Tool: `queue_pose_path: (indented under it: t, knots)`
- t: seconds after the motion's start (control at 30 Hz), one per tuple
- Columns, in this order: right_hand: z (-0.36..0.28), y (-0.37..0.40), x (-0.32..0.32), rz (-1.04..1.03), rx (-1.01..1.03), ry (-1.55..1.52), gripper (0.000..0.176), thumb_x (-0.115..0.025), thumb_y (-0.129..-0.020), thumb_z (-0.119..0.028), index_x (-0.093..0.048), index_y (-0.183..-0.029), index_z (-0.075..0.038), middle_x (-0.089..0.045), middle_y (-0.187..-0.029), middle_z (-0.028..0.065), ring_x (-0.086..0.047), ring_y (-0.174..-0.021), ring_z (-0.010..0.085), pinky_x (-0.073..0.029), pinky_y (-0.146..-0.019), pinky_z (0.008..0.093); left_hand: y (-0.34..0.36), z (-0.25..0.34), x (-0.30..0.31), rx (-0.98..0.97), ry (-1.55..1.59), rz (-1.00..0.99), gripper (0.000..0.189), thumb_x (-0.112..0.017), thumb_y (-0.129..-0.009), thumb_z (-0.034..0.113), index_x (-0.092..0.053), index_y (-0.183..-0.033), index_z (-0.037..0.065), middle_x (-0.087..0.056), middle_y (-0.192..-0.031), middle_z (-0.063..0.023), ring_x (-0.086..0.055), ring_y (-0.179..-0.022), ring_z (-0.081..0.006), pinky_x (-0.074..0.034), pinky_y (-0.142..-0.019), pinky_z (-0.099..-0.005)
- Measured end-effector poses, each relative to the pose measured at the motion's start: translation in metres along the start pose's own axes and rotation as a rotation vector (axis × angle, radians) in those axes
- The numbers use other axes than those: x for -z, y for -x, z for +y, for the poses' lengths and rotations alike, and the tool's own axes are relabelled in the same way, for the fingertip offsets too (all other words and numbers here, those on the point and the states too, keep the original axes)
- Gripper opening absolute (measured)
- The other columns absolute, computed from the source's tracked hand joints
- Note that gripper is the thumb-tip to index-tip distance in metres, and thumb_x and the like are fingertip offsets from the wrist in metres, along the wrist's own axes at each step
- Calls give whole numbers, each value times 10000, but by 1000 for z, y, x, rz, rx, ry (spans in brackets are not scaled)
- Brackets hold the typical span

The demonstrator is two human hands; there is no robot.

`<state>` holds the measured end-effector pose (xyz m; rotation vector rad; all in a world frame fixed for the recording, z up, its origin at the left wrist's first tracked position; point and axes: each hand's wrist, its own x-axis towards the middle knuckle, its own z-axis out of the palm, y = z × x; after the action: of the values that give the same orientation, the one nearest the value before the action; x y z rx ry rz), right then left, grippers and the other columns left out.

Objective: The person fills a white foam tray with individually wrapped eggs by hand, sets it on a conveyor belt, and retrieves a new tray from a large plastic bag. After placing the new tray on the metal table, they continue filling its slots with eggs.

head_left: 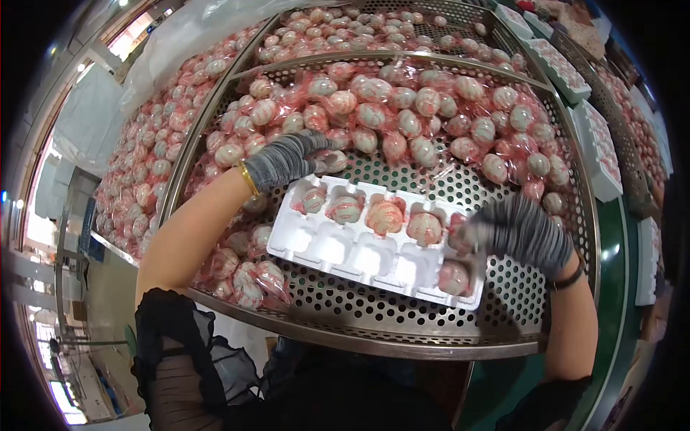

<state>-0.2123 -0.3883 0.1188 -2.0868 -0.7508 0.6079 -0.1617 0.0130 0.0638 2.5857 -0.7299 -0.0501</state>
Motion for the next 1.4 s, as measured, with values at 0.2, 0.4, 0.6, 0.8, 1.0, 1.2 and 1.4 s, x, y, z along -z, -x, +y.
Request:
queue_pose_path:
  t: [0.2,0.4,0.6,0.8,1.0,1.2,1.4]
  knots:
    - [32,-18,2,231,69,-81,297,-625,-851,-271,-633,-985,-6,-649,-814,78,-577,-752,106,-483,-698,270,-47,1,-12,51,-489,-343,619,-754,-647,178,-524,-1220,128,-439,-1102,-130,-487,-1012,-278,-430,-893,-361]
    - [27,-14,-4,197,50,39,293,-639,-836,-231,-614,-1033,-17,-653,-837,95,-586,-770,124,-485,-723,285,-38,-25,-25,-154,-528,2,538,-730,-648,162,-547,-1150,100,-485,-1059,-139,-544,-928,-304,-480,-823,-376]
    - [30,-18,-4,185,25,127,320,-646,-810,-274,-626,-1022,-34,-662,-927,138,-637,-855,216,-488,-792,320,20,56,10,139,682,96,478,-705,-745,134,-504,-1172,60,-535,-1142,-90,-486,-1105,-203,-404,-946,-324]
    - [27,-20,-5,191,-19,135,345,-659,-794,-304,-632,-1004,-32,-659,-926,146,-639,-865,236,-489,-794,325,34,121,-5,-91,966,79,596,-688,-786,143,-373,-1289,80,-488,-1211,-78,-483,-1125,-193,-423,-934,-333]
    - [24,-17,-3,171,8,204,278,-644,-827,-240,-625,-1010,-32,-659,-891,111,-613,-826,161,-477,-777,298,42,166,-22,-104,774,-170,540,-629,-826,160,-403,-1305,55,-492,-1216,-58,-479,-1119,-174,-388,-969,-336]
    - [22,-18,-3,161,-27,201,292,-659,-814,-254,-629,-993,-24,-656,-884,122,-618,-831,176,-480,-774,303,30,194,-22,-27,282,-248,432,-604,-828,201,-503,-1216,42,-554,-1098,-127,-538,-1011,-255,-422,-894,-350]
    - [22,-17,-5,177,-17,248,291,-662,-813,-248,-627,-990,-20,-657,-890,121,-619,-838,178,-480,-777,305,3,189,-49,-401,-162,-184,370,-601,-804,247,-555,-1121,62,-540,-1026,-132,-549,-855,-311,-461,-749,-415]
